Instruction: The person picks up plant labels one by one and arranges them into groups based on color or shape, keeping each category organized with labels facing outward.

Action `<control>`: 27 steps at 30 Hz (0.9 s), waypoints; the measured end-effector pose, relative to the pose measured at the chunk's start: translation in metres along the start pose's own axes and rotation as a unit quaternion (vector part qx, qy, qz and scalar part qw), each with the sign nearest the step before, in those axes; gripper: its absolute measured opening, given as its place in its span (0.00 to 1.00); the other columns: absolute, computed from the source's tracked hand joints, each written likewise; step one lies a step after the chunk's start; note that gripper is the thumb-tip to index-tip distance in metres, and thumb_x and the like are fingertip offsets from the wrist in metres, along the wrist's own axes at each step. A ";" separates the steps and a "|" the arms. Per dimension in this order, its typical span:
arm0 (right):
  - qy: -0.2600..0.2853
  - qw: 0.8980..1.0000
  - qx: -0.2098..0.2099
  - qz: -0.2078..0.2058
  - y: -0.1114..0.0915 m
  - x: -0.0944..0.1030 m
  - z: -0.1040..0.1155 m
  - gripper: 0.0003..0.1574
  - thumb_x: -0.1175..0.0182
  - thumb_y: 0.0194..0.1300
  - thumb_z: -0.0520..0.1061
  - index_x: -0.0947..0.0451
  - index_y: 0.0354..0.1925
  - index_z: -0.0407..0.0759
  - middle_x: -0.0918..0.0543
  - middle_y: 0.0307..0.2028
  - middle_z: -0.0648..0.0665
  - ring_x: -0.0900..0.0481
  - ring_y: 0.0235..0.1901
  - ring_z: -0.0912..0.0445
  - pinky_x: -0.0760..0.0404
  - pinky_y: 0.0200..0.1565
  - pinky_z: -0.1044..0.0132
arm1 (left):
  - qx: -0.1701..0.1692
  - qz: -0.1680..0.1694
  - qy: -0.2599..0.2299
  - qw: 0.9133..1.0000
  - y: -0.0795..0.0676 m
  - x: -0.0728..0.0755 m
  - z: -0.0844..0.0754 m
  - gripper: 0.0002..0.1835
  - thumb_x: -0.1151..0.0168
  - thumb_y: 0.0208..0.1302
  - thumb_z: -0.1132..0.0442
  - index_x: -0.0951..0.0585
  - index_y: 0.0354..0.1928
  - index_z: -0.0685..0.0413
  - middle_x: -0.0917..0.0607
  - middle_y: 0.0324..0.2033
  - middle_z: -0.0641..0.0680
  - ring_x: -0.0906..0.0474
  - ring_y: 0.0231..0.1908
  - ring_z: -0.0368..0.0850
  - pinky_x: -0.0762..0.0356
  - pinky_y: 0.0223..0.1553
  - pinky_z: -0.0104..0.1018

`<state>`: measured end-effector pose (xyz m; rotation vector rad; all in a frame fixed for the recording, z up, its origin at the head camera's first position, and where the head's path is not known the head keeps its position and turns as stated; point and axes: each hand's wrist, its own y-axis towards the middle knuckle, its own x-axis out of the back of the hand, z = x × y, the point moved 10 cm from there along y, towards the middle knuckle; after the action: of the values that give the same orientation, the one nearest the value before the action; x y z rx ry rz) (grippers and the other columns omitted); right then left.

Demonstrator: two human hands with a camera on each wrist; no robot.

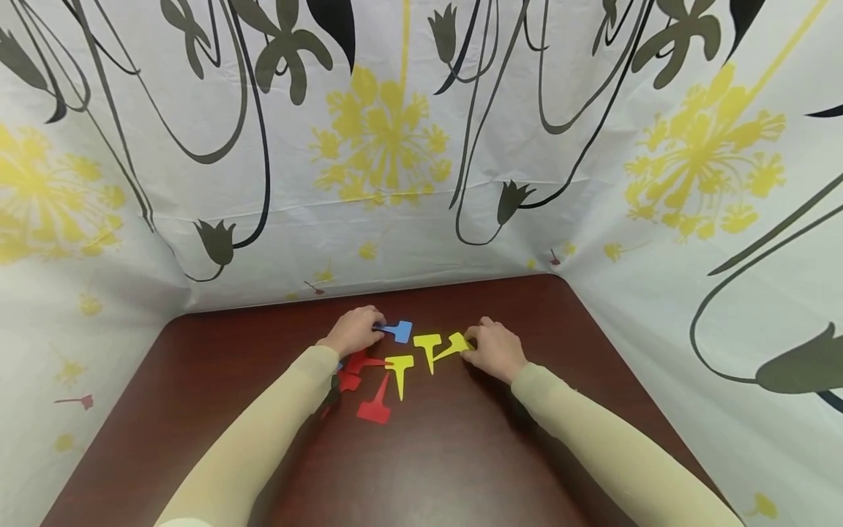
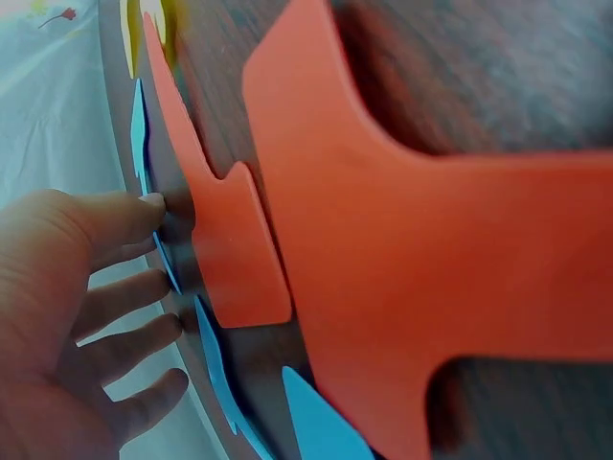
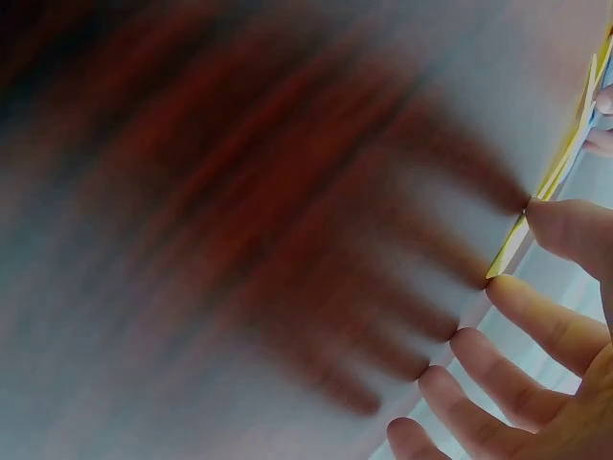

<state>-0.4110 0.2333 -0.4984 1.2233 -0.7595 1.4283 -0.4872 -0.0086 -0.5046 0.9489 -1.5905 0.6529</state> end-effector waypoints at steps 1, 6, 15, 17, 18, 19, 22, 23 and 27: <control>-0.001 1.000 -0.001 0.000 0.000 0.000 -0.001 0.25 0.26 0.59 0.56 0.14 0.51 0.46 0.22 0.42 0.46 0.23 0.32 0.54 0.22 0.28 0.57 | -0.002 -0.001 0.003 1.000 0.001 0.000 -0.001 0.12 0.32 0.68 0.57 0.13 0.50 0.52 0.18 0.46 0.52 0.20 0.45 0.47 0.20 0.47 0.43; -0.001 1.000 -0.002 0.001 0.001 0.000 -0.002 0.25 0.27 0.60 0.57 0.14 0.52 0.46 0.21 0.43 0.45 0.22 0.32 0.54 0.20 0.29 0.56 | -0.013 -0.004 0.023 1.000 0.005 0.000 -0.004 0.07 0.31 0.67 0.58 0.13 0.44 0.50 0.18 0.42 0.50 0.20 0.40 0.44 0.20 0.43 0.39; -0.008 1.000 0.000 0.007 0.002 -0.004 -0.002 0.26 0.28 0.61 0.57 0.15 0.53 0.46 0.21 0.45 0.44 0.22 0.33 0.54 0.20 0.30 0.56 | -0.009 0.007 0.021 1.000 0.011 0.001 -0.005 0.03 0.30 0.64 0.60 0.13 0.34 0.49 0.17 0.36 0.48 0.23 0.32 0.40 0.21 0.36 0.37; -0.011 1.000 0.001 0.007 0.003 -0.004 -0.001 0.25 0.28 0.61 0.57 0.15 0.53 0.46 0.21 0.45 0.45 0.22 0.33 0.54 0.19 0.31 0.56 | -0.005 0.008 0.019 1.000 0.010 0.002 -0.003 0.03 0.30 0.64 0.60 0.12 0.33 0.49 0.17 0.35 0.47 0.22 0.31 0.40 0.21 0.35 0.37; -0.011 1.000 0.003 0.007 0.004 -0.003 0.000 0.25 0.28 0.61 0.57 0.15 0.53 0.46 0.21 0.45 0.45 0.22 0.33 0.54 0.20 0.30 0.56 | -0.003 0.007 0.017 1.000 0.010 0.003 -0.002 0.03 0.30 0.64 0.60 0.12 0.33 0.49 0.16 0.35 0.47 0.22 0.31 0.40 0.20 0.35 0.37; -0.011 1.000 0.003 0.007 0.004 -0.003 0.000 0.25 0.28 0.61 0.56 0.15 0.52 0.46 0.21 0.45 0.45 0.22 0.33 0.54 0.20 0.30 0.56 | 0.000 0.003 0.014 1.000 0.009 0.004 -0.001 0.03 0.30 0.64 0.60 0.12 0.33 0.49 0.15 0.35 0.47 0.22 0.31 0.40 0.20 0.35 0.38; -0.009 1.000 0.008 0.005 0.003 -0.002 0.001 0.25 0.27 0.61 0.55 0.15 0.52 0.45 0.21 0.44 0.45 0.22 0.33 0.53 0.20 0.29 0.56 | 0.013 -0.015 0.010 1.000 0.004 0.012 0.003 0.03 0.30 0.63 0.61 0.12 0.32 0.49 0.14 0.34 0.47 0.21 0.31 0.41 0.19 0.35 0.40; -0.010 1.000 0.010 0.004 0.003 -0.002 0.001 0.25 0.27 0.61 0.55 0.15 0.52 0.45 0.21 0.44 0.44 0.22 0.33 0.53 0.20 0.28 0.56 | 0.019 -0.023 0.009 0.999 0.002 0.015 0.005 0.03 0.30 0.62 0.61 0.12 0.31 0.48 0.15 0.34 0.47 0.21 0.31 0.41 0.19 0.35 0.40; -0.014 1.000 0.012 0.002 -0.001 -0.001 0.000 0.25 0.28 0.61 0.56 0.15 0.52 0.45 0.21 0.45 0.44 0.22 0.33 0.53 0.20 0.28 0.56 | 0.050 -0.057 0.004 0.997 -0.009 0.029 0.013 0.10 0.30 0.61 0.61 0.16 0.22 0.47 0.20 0.26 0.45 0.26 0.25 0.40 0.24 0.27 0.39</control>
<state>-0.4105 0.2332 -0.4994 1.2630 -0.7654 1.4305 -0.4881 -0.0312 -0.4805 1.1018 -1.4966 0.6600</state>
